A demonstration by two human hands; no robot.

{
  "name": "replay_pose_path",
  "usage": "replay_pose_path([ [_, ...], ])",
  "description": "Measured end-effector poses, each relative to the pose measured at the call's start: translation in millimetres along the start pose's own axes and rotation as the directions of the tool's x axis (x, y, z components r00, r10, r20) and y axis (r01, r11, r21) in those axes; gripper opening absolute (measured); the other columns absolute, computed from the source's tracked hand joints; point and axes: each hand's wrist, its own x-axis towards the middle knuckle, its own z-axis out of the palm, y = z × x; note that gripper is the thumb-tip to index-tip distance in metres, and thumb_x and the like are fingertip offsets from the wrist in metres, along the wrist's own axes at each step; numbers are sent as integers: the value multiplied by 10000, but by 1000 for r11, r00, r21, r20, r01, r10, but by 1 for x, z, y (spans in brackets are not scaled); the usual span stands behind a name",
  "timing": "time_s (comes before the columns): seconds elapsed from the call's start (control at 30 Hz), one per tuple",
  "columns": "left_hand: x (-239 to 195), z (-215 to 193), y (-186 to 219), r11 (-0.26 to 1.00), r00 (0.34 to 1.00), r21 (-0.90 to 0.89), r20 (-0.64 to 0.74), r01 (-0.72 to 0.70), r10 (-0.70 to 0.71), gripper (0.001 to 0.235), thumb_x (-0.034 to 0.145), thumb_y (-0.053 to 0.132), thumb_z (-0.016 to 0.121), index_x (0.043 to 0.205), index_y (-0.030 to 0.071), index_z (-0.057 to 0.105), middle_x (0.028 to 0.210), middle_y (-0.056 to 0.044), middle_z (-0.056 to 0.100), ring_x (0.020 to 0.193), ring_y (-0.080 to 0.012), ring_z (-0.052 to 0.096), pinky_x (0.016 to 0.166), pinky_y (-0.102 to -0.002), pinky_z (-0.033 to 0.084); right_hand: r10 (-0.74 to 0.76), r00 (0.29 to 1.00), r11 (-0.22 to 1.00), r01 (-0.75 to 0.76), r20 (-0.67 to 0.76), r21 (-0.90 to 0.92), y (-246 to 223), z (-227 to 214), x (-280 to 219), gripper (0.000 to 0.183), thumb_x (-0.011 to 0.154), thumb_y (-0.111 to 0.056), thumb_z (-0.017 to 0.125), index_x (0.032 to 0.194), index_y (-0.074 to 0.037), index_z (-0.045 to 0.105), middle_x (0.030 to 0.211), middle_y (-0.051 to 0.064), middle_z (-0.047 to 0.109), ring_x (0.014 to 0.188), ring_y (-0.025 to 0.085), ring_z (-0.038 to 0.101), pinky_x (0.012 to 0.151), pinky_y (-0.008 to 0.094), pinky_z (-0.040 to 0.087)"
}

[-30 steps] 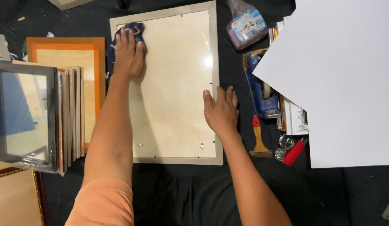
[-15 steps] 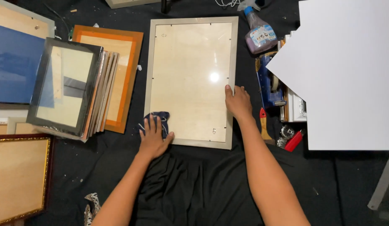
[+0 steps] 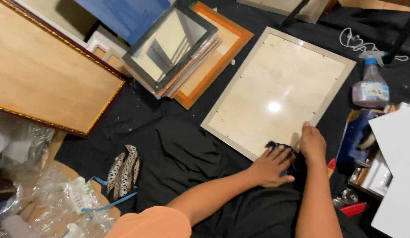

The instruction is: Cleaning the back surfaces of multiple picture frames using a cloth and cleaning solution.

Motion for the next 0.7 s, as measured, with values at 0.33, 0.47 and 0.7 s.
replay_pose_path([
  [0.33,84,-141,-122,839,838,163,98,519,-537,840,1031,628,324,1647,64,232,1707,-246,135,1553,-518,82,1229,-667,144,250,968,963,-251,23,95,1,-5,19,776,1071,-606,341,1534,4,467,1471,328,518,1409,487,463,1098,658,392],
  [0.47,162,-136,-138,790,804,226,46,570,-593,983,1001,750,282,1662,40,121,1706,-276,5,1553,-525,-41,1259,-669,51,268,963,958,-271,36,98,-9,-7,26,768,1046,-612,356,1539,-34,466,1458,300,505,1376,507,481,1054,667,417],
  [0.7,308,-117,-107,870,859,198,166,452,-484,1026,1008,780,152,1676,32,-63,1681,-230,-185,1527,-438,-218,1247,-620,-110,382,919,900,-344,-102,268,4,6,47,685,972,-570,396,1482,-116,454,1343,295,501,1253,556,465,1018,640,375],
])
